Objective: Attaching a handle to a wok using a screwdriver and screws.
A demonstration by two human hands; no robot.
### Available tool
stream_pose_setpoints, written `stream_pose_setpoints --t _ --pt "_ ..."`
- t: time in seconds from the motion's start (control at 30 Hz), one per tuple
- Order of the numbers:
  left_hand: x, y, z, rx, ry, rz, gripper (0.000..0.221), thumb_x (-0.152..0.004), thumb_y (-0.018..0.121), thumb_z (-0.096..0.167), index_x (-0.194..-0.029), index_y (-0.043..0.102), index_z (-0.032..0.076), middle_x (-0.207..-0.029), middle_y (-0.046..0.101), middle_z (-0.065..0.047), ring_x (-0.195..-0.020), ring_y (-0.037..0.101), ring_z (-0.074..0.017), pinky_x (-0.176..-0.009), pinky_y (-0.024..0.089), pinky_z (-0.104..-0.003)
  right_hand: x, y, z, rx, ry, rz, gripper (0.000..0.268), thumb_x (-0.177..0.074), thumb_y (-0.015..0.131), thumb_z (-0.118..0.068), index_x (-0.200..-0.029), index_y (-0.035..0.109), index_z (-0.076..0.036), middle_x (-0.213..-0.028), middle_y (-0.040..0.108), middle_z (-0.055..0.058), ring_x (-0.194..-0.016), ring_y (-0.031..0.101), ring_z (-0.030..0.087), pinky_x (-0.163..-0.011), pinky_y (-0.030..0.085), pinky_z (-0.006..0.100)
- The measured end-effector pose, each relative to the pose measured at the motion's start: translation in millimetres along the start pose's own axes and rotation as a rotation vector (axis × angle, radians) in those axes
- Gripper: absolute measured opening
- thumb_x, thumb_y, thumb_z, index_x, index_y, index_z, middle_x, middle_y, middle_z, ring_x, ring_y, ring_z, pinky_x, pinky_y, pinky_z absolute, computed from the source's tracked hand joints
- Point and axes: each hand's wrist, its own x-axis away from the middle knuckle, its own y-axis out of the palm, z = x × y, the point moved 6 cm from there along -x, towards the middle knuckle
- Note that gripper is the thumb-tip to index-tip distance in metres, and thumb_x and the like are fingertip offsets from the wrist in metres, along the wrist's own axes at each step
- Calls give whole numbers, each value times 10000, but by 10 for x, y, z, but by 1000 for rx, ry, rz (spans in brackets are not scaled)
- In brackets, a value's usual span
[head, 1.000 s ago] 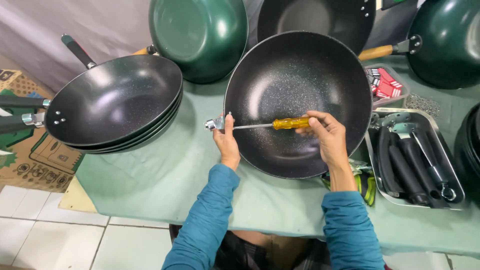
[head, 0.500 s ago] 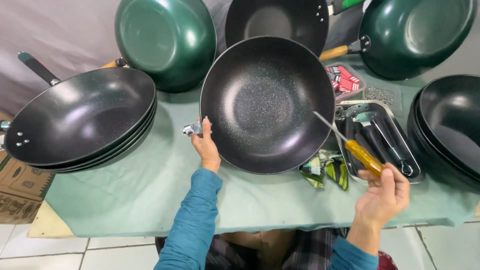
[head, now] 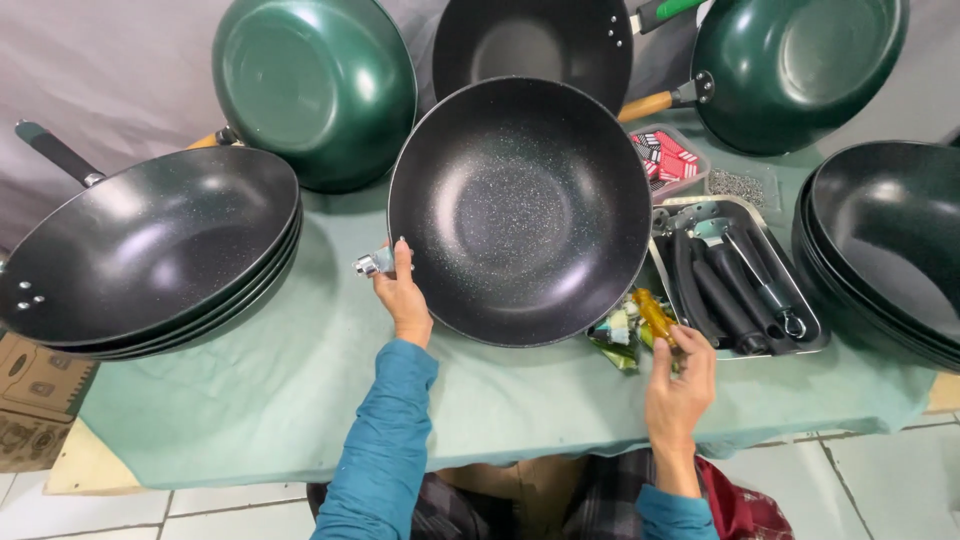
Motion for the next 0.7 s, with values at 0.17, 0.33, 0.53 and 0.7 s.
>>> stream_pose_setpoints --t 0.17,0.33,0.53,0.7 --pt "6 20 28 20 -18 -21 487 -893 695 341 -1295 593 86 -1111 677 -46 -1015 652 -170 -990 511 -331 73 299 135 149 -14 -222 191 -1004 633 -28 -1186 689 -37 -1290 627 133 -1214 605 279 -1016 509 403" --pt "-31 0 -4 24 -48 -14 534 -865 711 360 -1300 582 78 -1132 675 -76 -1035 664 -186 -1013 522 -341 -3 345 140 365 -148 -284 170 -968 678 -80 -1117 754 -51 -1228 692 118 -1179 619 302 -1046 477 434" --pt "-145 -35 -6 -161 46 -74 358 -989 693 368 -1263 639 144 -1065 669 -2 -1009 609 -80 -968 472 -275 -945 510 0 395 -350 -115 135 -976 830 -207 -1110 813 -208 -1110 730 0 -1061 676 200 -901 525 327" --pt "-374 -179 -75 -157 -51 -162 454 -957 745 377 -1315 630 125 -1195 692 -44 -1093 637 -116 -1043 466 -324 -1953 1078 144 203 -356 -314 295 -1023 780 -187 -1305 734 -114 -1143 712 173 -1057 664 398 -936 497 493"
